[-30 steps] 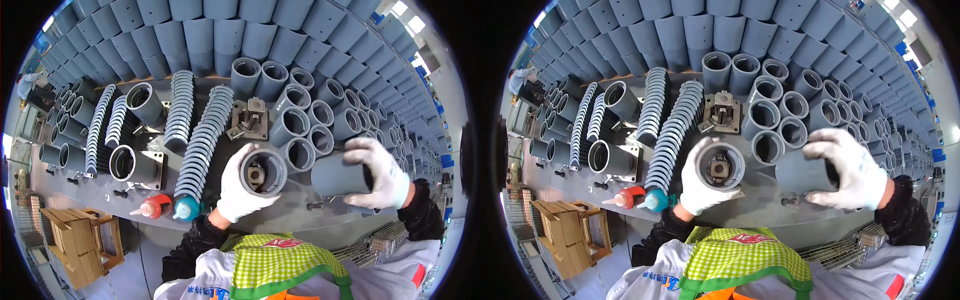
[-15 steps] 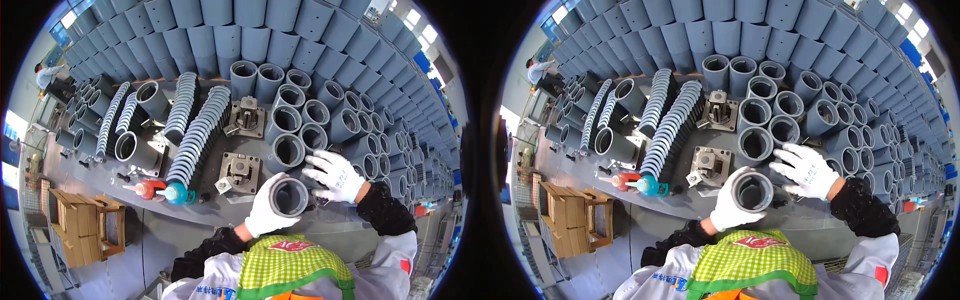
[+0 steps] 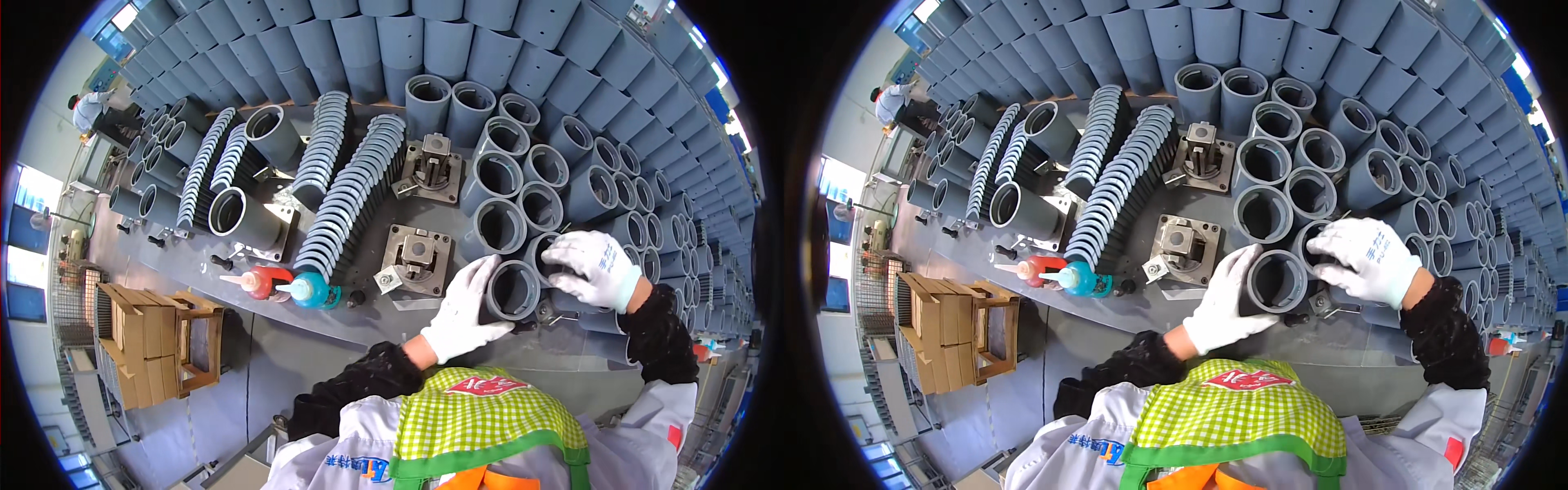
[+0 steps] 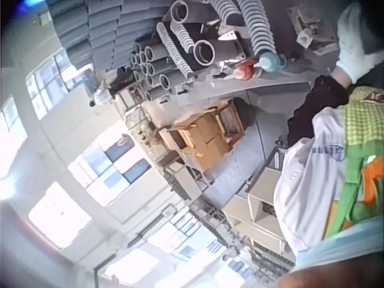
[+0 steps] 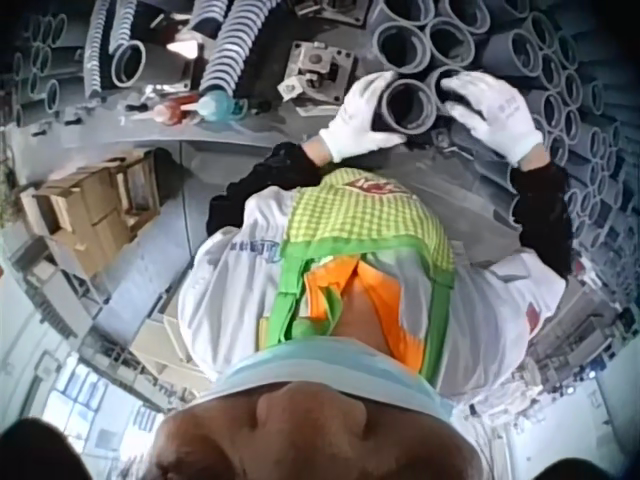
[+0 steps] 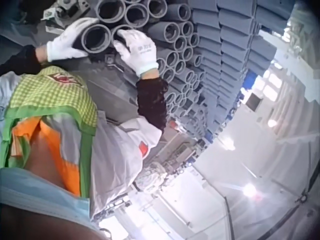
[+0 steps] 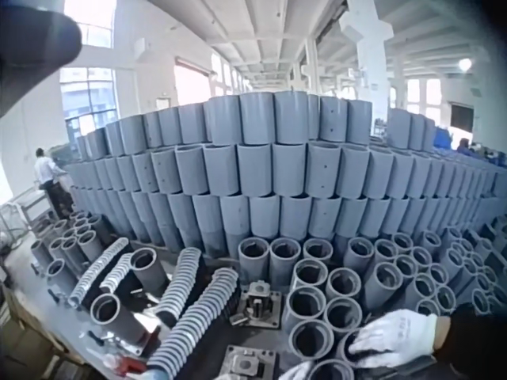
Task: Apply sealant from two different squeeze bottles to grey cylindrical industrial components and organize them on a workbench.
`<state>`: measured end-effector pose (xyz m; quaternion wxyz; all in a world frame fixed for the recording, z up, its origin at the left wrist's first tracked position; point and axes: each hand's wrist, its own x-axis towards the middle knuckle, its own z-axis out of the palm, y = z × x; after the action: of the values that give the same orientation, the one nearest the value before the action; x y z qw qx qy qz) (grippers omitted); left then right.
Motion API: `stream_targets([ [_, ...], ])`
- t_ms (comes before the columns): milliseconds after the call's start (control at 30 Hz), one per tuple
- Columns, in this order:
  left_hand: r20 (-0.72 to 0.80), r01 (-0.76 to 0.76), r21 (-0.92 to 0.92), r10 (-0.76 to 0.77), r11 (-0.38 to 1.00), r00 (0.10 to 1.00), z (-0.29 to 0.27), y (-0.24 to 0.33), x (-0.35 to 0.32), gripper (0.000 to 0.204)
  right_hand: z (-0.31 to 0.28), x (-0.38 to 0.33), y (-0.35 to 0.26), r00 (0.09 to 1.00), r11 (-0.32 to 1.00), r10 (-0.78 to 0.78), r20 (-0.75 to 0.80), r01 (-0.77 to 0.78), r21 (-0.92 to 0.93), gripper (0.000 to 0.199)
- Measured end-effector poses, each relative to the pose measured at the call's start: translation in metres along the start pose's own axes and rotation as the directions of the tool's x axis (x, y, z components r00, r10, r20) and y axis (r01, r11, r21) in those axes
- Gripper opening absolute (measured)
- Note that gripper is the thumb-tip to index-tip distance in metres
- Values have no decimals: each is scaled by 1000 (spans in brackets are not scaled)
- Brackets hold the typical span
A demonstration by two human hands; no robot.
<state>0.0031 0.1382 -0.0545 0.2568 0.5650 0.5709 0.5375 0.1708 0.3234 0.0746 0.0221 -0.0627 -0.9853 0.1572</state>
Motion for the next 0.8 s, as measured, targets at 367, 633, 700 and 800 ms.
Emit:
stream_targets([
  [367,47,-171,404,166,899,985,-123,15,-66,37,86,53,-120,991,936,6,136,-53,347,30],
  [633,91,-56,595,2,802,996,-120,-29,-15,70,195,76,-117,750,737,639,-175,-531,417,61],
  [700,136,25,625,-141,780,981,-112,-44,-5,76,212,83,-121,773,801,590,-232,-526,285,64],
  [800,185,65,636,-233,769,955,-112,-46,5,80,208,90,-135,743,755,655,-138,-636,158,72],
])
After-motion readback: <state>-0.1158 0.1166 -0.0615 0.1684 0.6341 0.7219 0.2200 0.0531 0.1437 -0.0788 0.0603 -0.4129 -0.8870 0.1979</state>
